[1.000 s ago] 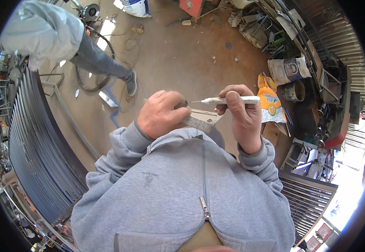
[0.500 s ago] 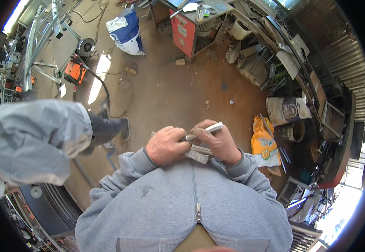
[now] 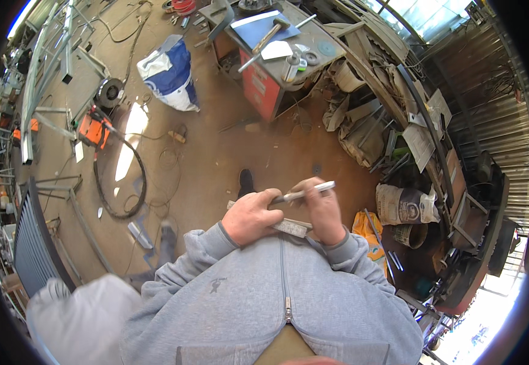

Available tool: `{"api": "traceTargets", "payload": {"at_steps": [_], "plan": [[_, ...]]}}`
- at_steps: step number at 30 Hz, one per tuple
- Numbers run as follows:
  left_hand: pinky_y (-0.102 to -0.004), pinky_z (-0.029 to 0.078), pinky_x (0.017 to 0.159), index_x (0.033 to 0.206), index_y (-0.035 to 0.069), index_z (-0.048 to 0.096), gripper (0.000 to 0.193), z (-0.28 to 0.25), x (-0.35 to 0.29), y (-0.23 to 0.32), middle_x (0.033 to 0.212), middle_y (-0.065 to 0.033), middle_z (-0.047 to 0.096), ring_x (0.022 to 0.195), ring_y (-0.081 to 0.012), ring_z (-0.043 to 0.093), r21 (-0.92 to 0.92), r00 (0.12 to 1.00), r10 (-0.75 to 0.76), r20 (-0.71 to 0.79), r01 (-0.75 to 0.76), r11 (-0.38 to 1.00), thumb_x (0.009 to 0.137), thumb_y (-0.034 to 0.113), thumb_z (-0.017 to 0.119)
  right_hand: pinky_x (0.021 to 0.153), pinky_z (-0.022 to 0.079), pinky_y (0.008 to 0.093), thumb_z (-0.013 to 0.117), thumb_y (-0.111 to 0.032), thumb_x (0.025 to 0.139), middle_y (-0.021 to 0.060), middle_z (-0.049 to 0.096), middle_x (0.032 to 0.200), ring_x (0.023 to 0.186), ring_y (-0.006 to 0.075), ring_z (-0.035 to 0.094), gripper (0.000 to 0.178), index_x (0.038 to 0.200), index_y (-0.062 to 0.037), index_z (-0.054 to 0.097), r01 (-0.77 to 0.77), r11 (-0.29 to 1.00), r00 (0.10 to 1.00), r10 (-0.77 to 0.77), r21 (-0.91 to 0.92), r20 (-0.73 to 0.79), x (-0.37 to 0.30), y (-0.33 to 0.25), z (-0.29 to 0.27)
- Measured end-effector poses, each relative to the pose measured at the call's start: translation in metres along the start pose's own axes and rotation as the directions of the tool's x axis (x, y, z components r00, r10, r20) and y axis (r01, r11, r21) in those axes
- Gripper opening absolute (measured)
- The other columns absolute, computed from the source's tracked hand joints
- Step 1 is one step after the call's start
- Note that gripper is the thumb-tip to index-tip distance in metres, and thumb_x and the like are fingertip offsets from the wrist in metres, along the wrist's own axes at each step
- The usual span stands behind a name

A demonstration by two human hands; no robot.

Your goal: The person marks a large curved metal panel with a set square and marker, then uses a hammer to tap and align the panel's edges. The person handles the panel, set square, marker, and hammer while working in a workshop.

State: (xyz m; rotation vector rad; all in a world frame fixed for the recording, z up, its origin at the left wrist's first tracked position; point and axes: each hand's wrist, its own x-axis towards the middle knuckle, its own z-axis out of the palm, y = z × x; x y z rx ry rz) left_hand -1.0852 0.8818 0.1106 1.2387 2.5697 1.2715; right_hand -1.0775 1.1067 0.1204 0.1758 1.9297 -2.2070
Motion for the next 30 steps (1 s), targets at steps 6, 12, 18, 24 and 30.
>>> {"api": "traceTargets", "payload": {"at_steps": [6,12,18,24,30], "plan": [[-0.0396,0.054,0.079,0.09,0.004,0.068,0.025,-0.062,0.058,-0.108,0.119,-0.0134,0.06,0.093,-0.0271,0.065,-0.373,0.943,-0.303,-0.138,0.234,0.898,0.077,0.009,0.088,0.072,0.05,0.028,0.057,-0.016,0.11,0.0011,0.058,0.091,0.078,0.0093,0.057,0.016,0.107,-0.0026,0.064,0.253,0.953,0.965,-0.261,-0.168,-0.024,0.123,-0.067,-0.02],[-0.0353,0.051,0.085,0.105,0.002,0.07,0.026,-0.107,0.109,-0.182,0.116,-0.0117,0.062,0.1,-0.0235,0.061,-0.548,0.88,-0.443,-0.171,0.288,0.785,0.089,0.018,0.084,0.067,0.053,0.0389,0.084,-0.018,0.083,0.0107,0.07,0.084,0.076,0.0306,0.066,0.023,0.1,-0.0066,0.076,0.451,0.595,0.874,-0.142,-0.665,0.465,0.223,-0.099,0.002],[-0.0369,0.054,0.095,0.146,0.008,0.056,0.064,-0.095,0.114,-0.253,0.143,-0.0121,0.049,0.108,-0.0212,0.058,-0.385,0.657,-0.608,-0.445,0.473,0.793,0.095,0.039,0.079,0.068,0.051,0.0311,0.077,-0.016,0.096,0.0056,0.068,0.08,0.075,0.0101,0.061,0.014,0.099,-0.0024,0.073,0.164,0.796,0.938,0.057,-0.583,0.342,0.355,-0.096,-0.051],[-0.0419,0.054,0.103,0.135,-0.003,0.064,0.054,0.019,0.001,-0.317,0.131,-0.0225,0.067,0.121,-0.0321,0.066,-0.386,0.023,-0.969,-0.245,0.915,0.119,0.098,0.037,0.072,0.078,0.051,0.0273,0.073,-0.027,0.103,-0.0024,0.07,0.095,0.086,0.0076,0.06,0.027,0.107,0.0002,0.074,-0.078,0.901,0.996,0.084,-0.427,-0.005,0.584,-0.031,-0.164],[-0.0392,0.054,0.097,0.121,-0.003,0.069,0.047,0.173,-0.068,-0.215,0.117,-0.0167,0.075,0.108,-0.0236,0.07,-0.597,-0.348,-0.921,0.175,0.706,-0.381,0.099,0.038,0.072,0.081,0.053,0.032,0.076,-0.033,0.097,0.0034,0.074,0.096,0.088,0.0129,0.065,0.039,0.111,0.0029,0.074,-0.274,0.805,0.942,0.334,-0.526,0.02,0.722,0.054,-0.239]]}}
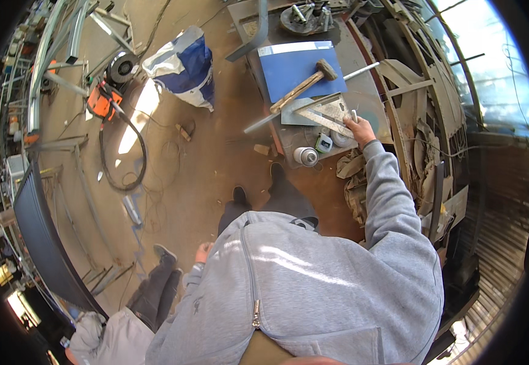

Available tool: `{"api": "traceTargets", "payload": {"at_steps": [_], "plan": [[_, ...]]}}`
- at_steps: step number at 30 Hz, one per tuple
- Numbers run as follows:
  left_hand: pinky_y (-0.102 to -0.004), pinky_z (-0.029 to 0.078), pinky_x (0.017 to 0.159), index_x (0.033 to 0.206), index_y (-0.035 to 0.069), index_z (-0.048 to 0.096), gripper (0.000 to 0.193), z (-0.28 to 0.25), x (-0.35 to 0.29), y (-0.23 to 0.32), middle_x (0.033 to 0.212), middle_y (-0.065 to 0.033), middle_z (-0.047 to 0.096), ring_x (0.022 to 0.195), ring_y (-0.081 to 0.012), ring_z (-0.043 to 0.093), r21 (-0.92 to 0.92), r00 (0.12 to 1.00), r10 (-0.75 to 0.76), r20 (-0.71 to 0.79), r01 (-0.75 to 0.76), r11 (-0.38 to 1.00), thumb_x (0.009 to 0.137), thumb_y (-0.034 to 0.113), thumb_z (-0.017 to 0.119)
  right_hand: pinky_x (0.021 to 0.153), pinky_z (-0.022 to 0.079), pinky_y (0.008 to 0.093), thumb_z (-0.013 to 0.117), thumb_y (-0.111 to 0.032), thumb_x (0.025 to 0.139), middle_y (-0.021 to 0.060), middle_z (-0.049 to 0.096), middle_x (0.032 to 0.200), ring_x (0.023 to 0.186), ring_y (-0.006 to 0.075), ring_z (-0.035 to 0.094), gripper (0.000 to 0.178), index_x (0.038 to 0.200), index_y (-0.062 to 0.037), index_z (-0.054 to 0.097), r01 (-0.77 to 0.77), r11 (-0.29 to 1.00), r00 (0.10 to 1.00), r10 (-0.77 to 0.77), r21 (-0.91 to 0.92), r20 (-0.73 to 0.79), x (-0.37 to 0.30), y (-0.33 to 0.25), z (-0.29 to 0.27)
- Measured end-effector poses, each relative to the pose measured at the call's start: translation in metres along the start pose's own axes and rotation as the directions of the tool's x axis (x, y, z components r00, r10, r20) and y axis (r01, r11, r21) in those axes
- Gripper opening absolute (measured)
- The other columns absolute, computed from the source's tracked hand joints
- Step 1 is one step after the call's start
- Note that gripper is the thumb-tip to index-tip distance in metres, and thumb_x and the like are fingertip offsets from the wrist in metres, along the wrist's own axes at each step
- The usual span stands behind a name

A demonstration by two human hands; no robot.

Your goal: The person marks a large curved metal panel with a set square and marker, then uses a hammer to tap and align the panel's edges. The person handles the panel, set square, marker, and hammer while working in a workshop.

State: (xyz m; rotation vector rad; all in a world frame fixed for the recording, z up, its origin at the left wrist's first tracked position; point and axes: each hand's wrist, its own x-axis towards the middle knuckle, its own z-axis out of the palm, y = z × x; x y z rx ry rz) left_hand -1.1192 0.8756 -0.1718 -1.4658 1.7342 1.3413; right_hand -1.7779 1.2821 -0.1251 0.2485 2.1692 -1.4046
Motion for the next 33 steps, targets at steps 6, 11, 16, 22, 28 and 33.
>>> {"api": "traceTargets", "payload": {"at_steps": [6,11,16,22,28,33], "plan": [[-0.0388,0.055,0.093,0.119,0.001,0.07,0.043,0.065,-0.053,-0.026,0.112,-0.0152,0.076,0.104,-0.0225,0.069,0.008,0.996,-0.006,-0.094,0.006,1.0,0.099,0.039,0.071,0.087,0.053,0.0441,0.069,-0.044,0.096,0.0223,0.075,0.102,0.098,0.0367,0.072,0.046,0.118,-0.0029,0.073,0.136,0.791,0.976,-0.212,-0.597,-0.058,0.065,0.034,-0.011],[-0.0386,0.055,0.09,0.117,0.005,0.071,0.039,0.093,-0.065,-0.017,0.108,-0.014,0.076,0.099,-0.0215,0.068,0.013,0.978,-0.038,-0.207,0.042,0.999,0.1,0.04,0.07,0.093,0.054,0.0467,0.069,-0.037,0.093,0.021,0.074,0.118,0.108,0.0396,0.071,0.051,0.136,-0.0091,0.065,0.207,0.748,0.928,-0.354,-0.63,-0.115,0.1,0.061,-0.015],[-0.038,0.055,0.091,0.117,0.005,0.071,0.04,0.112,-0.075,-0.021,0.11,-0.0139,0.076,0.101,-0.0216,0.069,-0.181,0.973,0.051,-0.226,-0.094,0.979,0.1,0.041,0.07,0.104,0.052,0.0426,0.068,-0.027,0.092,0.0233,0.07,0.131,0.119,0.0349,0.068,0.058,0.143,-0.0011,0.06,0.238,0.716,0.934,-0.355,-0.657,-0.049,0.12,0.075,-0.023],[-0.0375,0.055,0.094,0.12,0.005,0.072,0.042,0.129,-0.069,-0.045,0.114,-0.0134,0.077,0.106,-0.0218,0.071,-0.243,0.968,0.02,-0.249,-0.083,0.966,0.101,0.043,0.068,0.108,0.05,0.041,0.064,-0.026,0.097,0.0198,0.068,0.136,0.125,0.0324,0.066,0.052,0.142,-0.0006,0.06,0.258,0.745,0.916,-0.391,-0.616,-0.088,0.108,0.06,-0.031],[-0.0362,0.055,0.094,0.124,0.006,0.071,0.044,0.141,-0.06,-0.076,0.116,-0.0116,0.077,0.108,-0.0206,0.071,-0.379,0.982,-0.027,-0.186,-0.046,0.924,0.102,0.043,0.069,0.11,0.047,0.0389,0.064,-0.019,0.101,0.0213,0.066,0.14,0.129,0.032,0.063,0.046,0.139,0.0048,0.06,0.372,0.785,0.843,-0.509,-0.496,-0.173,0.041,-0.014,-0.028],[-0.0348,0.056,0.093,0.123,0.003,0.072,0.044,0.129,-0.041,-0.094,0.114,-0.0102,0.077,0.104,-0.0185,0.071,-0.413,0.986,-0.051,-0.161,-0.02,0.91,0.1,0.04,0.071,0.106,0.049,0.036,0.063,-0.018,0.106,0.0138,0.069,0.13,0.12,0.024,0.064,0.037,0.135,0.0045,0.063,0.566,0.777,0.755,-0.623,-0.275,-0.204,-0.081,-0.07,0.05]]}}
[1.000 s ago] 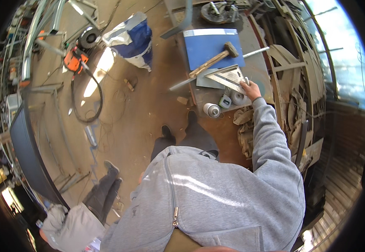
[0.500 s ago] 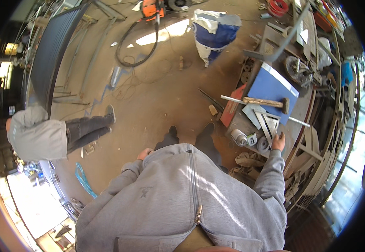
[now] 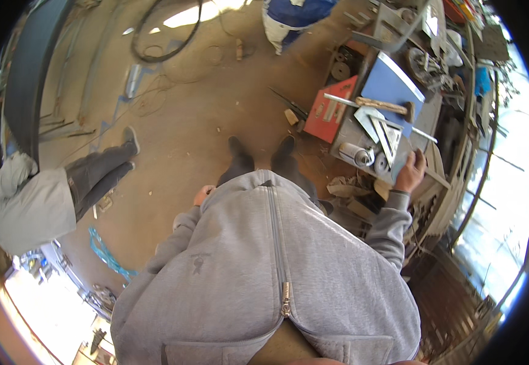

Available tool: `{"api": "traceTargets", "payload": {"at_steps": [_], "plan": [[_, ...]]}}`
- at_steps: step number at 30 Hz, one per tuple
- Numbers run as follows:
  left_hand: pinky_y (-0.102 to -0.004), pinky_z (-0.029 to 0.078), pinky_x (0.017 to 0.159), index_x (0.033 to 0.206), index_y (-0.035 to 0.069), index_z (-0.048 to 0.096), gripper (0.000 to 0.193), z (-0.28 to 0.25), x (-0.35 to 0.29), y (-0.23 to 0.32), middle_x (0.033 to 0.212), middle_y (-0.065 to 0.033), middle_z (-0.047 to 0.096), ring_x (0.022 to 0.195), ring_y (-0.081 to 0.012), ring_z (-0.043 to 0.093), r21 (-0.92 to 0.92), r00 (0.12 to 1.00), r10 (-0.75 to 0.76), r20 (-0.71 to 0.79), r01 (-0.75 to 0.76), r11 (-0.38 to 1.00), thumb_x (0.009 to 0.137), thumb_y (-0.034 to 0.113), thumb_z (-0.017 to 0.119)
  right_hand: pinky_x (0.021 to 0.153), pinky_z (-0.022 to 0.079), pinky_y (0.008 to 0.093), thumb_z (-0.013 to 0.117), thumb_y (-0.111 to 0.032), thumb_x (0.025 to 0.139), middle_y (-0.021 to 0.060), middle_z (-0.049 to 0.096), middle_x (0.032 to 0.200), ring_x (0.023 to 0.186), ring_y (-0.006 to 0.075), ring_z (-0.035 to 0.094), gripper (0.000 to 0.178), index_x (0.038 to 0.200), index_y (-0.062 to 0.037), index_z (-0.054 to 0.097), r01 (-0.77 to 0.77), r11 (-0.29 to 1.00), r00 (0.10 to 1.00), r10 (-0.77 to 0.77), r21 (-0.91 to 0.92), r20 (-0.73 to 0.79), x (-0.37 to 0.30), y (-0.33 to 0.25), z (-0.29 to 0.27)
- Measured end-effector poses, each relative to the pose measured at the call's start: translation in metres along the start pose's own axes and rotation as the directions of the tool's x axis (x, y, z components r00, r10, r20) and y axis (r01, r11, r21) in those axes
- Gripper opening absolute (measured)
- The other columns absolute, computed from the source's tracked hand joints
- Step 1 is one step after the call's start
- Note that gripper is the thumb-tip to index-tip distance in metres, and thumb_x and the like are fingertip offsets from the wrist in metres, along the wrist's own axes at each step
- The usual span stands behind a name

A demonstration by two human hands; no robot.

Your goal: The person marks a large curved metal panel with a set square and marker, then uses a hammer to tap and align the panel's edges. The person handles the panel, set square, marker, and hammer while working in a workshop.

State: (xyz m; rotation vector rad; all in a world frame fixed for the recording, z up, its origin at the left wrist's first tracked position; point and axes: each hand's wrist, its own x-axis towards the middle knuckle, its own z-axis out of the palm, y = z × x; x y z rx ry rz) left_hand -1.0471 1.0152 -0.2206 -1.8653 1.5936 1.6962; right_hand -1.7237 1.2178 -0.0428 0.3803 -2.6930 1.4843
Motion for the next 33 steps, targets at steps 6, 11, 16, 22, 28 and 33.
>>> {"api": "traceTargets", "payload": {"at_steps": [6,11,16,22,28,33], "plan": [[-0.034,0.057,0.091,0.118,0.0,0.074,0.043,-0.033,0.032,-0.02,0.11,-0.0102,0.078,0.102,-0.0168,0.071,-0.1,1.0,-0.021,-0.002,0.02,0.995,0.097,0.037,0.073,0.094,0.055,0.0381,0.072,-0.023,0.097,0.0167,0.076,0.113,0.105,0.0295,0.072,0.032,0.119,-0.0009,0.074,0.111,0.973,0.842,0.015,-0.2,0.539,-0.166,-0.078,0.086],[-0.034,0.056,0.091,0.12,0.0,0.074,0.043,-0.052,0.054,-0.041,0.109,-0.0111,0.078,0.103,-0.0169,0.071,-0.198,0.999,-0.001,-0.044,-0.008,0.98,0.096,0.036,0.073,0.094,0.056,0.0399,0.07,-0.03,0.097,0.0174,0.076,0.115,0.105,0.0313,0.073,0.034,0.118,-0.0045,0.075,-0.011,0.958,0.547,0.246,-0.287,0.8,-0.277,-0.082,0.138],[-0.0361,0.057,0.092,0.117,0.006,0.077,0.043,-0.07,0.049,-0.038,0.109,-0.0115,0.08,0.103,-0.0198,0.074,-0.124,0.991,-0.048,-0.123,0.033,0.992,0.094,0.041,0.074,0.093,0.056,0.0409,0.069,-0.03,0.096,0.0166,0.077,0.11,0.105,0.0295,0.073,0.034,0.116,-0.003,0.075,-0.037,0.941,0.37,0.327,-0.338,0.87,-0.288,-0.061,0.175],[-0.0373,0.057,0.091,0.117,0.007,0.077,0.044,-0.073,0.026,-0.022,0.109,-0.0144,0.079,0.104,-0.0236,0.075,-0.242,0.975,-0.112,-0.193,0.064,0.968,0.093,0.043,0.073,0.07,0.057,0.0341,0.068,-0.025,0.094,0.0102,0.075,0.086,0.075,0.0178,0.071,0.032,0.111,0.0007,0.076,0.009,0.958,0.48,0.248,-0.287,0.842,-0.243,-0.03,0.215],[-0.0376,0.057,0.092,0.116,0.008,0.078,0.046,-0.042,0.02,-0.034,0.11,-0.0151,0.079,0.105,-0.0242,0.075,-0.341,0.949,-0.188,-0.254,0.094,0.935,0.093,0.047,0.072,0.066,0.057,0.0339,0.068,-0.02,0.095,0.0091,0.075,0.089,0.073,0.0184,0.07,0.029,0.115,0.0003,0.075,-0.031,0.938,0.324,0.336,-0.345,0.884,-0.198,-0.042,0.273],[-0.0421,0.055,0.096,0.117,0.011,0.078,0.048,0.003,0.031,-0.034,0.119,-0.0172,0.076,0.113,-0.0332,0.072,-0.065,0.945,-0.188,-0.267,0.177,0.982,0.092,0.052,0.07,0.066,0.058,0.0347,0.066,-0.017,0.095,0.0106,0.075,0.089,0.077,0.0198,0.073,0.024,0.108,0.0002,0.076,-0.073,0.963,0.339,0.269,-0.26,0.902,-0.122,-0.035,0.326]]}}
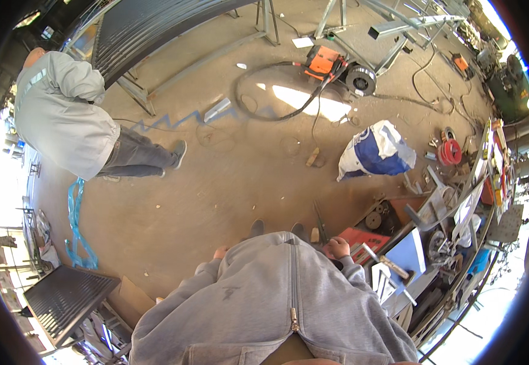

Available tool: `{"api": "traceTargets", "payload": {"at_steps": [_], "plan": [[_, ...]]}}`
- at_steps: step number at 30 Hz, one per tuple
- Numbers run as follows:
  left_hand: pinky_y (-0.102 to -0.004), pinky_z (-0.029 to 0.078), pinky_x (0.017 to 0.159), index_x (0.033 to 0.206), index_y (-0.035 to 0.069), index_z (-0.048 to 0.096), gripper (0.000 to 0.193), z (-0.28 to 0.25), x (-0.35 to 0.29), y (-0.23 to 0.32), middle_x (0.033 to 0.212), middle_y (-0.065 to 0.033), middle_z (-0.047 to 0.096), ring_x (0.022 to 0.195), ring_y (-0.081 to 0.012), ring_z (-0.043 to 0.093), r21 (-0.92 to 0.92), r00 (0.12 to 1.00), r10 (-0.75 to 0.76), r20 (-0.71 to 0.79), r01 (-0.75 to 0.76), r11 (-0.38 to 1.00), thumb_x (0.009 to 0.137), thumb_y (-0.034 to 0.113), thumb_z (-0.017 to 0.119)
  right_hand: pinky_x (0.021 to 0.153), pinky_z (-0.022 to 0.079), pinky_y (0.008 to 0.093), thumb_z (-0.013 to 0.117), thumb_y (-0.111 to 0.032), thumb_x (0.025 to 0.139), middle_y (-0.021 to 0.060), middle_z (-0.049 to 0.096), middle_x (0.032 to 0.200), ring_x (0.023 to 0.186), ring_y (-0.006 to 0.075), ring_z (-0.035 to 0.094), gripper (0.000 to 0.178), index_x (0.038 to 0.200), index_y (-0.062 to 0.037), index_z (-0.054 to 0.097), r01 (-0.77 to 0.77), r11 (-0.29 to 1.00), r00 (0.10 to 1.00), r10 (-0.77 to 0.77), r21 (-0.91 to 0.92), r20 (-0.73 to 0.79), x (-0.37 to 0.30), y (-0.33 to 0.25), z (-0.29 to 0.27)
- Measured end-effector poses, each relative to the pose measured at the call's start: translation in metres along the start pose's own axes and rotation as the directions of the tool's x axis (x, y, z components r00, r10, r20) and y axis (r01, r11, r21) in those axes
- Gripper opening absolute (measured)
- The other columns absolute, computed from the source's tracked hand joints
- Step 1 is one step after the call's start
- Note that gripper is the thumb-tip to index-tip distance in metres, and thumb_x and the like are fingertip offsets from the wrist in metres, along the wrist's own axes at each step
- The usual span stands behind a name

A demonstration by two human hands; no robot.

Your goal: The person marks a large curved metal panel with a set square and marker, then uses a hammer to tap and align the panel's edges. The person handles the panel, set square, marker, and hammer while working in a workshop.

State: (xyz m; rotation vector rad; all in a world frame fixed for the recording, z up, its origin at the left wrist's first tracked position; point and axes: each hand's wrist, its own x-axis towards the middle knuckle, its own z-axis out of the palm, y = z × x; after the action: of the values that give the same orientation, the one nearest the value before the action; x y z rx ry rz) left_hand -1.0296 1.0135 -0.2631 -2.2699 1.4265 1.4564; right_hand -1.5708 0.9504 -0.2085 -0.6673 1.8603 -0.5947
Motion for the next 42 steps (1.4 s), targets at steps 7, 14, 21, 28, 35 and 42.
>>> {"api": "traceTargets", "payload": {"at_steps": [7,14,21,28,35,42], "plan": [[-0.0448,0.053,0.096,0.115,0.01,0.076,0.047,0.035,-0.016,0.035,0.121,-0.0189,0.073,0.117,-0.0376,0.068,-0.167,0.995,0.0,-0.101,-0.017,0.986,0.094,0.051,0.067,0.086,0.055,0.0435,0.07,-0.029,0.087,0.0236,0.077,0.098,0.092,0.0329,0.074,0.039,0.101,0.0071,0.076,-0.068,0.993,0.873,0.012,-0.096,-0.488,0.038,0.025,-0.164],[-0.0451,0.054,0.096,0.12,0.011,0.074,0.05,0.058,-0.045,0.054,0.124,-0.0199,0.072,0.118,-0.0383,0.068,-0.205,0.989,-0.094,-0.117,0.068,0.976,0.094,0.053,0.066,0.107,0.046,0.0444,0.064,-0.041,0.093,0.0322,0.067,0.128,0.12,0.0434,0.064,0.06,0.124,0.01,0.063,-0.409,0.911,0.614,0.231,-0.054,-0.755,0.036,0.093,-0.257],[-0.045,0.052,0.101,0.125,0.012,0.074,0.053,0.072,-0.073,0.075,0.129,-0.0189,0.072,0.124,-0.0387,0.066,-0.22,0.966,-0.253,-0.049,0.237,0.946,0.093,0.053,0.065,0.1,0.051,0.0461,0.062,-0.033,0.097,0.0321,0.072,0.115,0.111,0.0436,0.068,0.051,0.117,0.0132,0.066,-0.396,0.901,0.677,0.155,-0.178,-0.72,0.039,0.094,-0.263],[-0.0478,0.049,0.107,0.13,0.01,0.071,0.053,0.086,-0.084,0.08,0.137,-0.0211,0.067,0.132,-0.0395,0.06,-0.256,0.982,-0.184,-0.045,0.167,0.952,0.097,0.049,0.058,0.098,0.051,0.0518,0.059,-0.037,0.095,0.0325,0.071,0.12,0.109,0.0466,0.068,0.057,0.119,0.0133,0.068,-0.318,0.919,0.728,0.077,-0.235,-0.681,0.04,0.024,-0.242],[-0.0497,0.051,0.103,0.125,0.011,0.074,0.046,0.093,-0.075,0.066,0.131,-0.0213,0.07,0.125,-0.0407,0.064,-0.208,0.992,-0.105,-0.076,0.087,0.974,0.096,0.045,0.062,0.084,0.054,0.0542,0.056,-0.041,0.092,0.0302,0.074,0.096,0.09,0.0473,0.07,0.05,0.098,0.0047,0.075,-0.086,0.977,0.851,-0.03,-0.196,-0.524,0.044,-0.037,-0.176],[-0.0452,0.054,0.095,0.117,0.015,0.076,0.044,0.084,-0.084,0.076,0.12,-0.016,0.075,0.114,-0.0358,0.07,-0.315,0.978,-0.186,-0.095,0.147,0.937,0.089,0.048,0.069,0.07,0.053,0.0503,0.061,-0.034,0.087,0.0238,0.071,0.074,0.069,0.0384,0.068,0.041,0.079,0.0042,0.073,0.03,0.945,0.888,-0.174,-0.325,-0.426,0.051,-0.049,-0.088]]}}
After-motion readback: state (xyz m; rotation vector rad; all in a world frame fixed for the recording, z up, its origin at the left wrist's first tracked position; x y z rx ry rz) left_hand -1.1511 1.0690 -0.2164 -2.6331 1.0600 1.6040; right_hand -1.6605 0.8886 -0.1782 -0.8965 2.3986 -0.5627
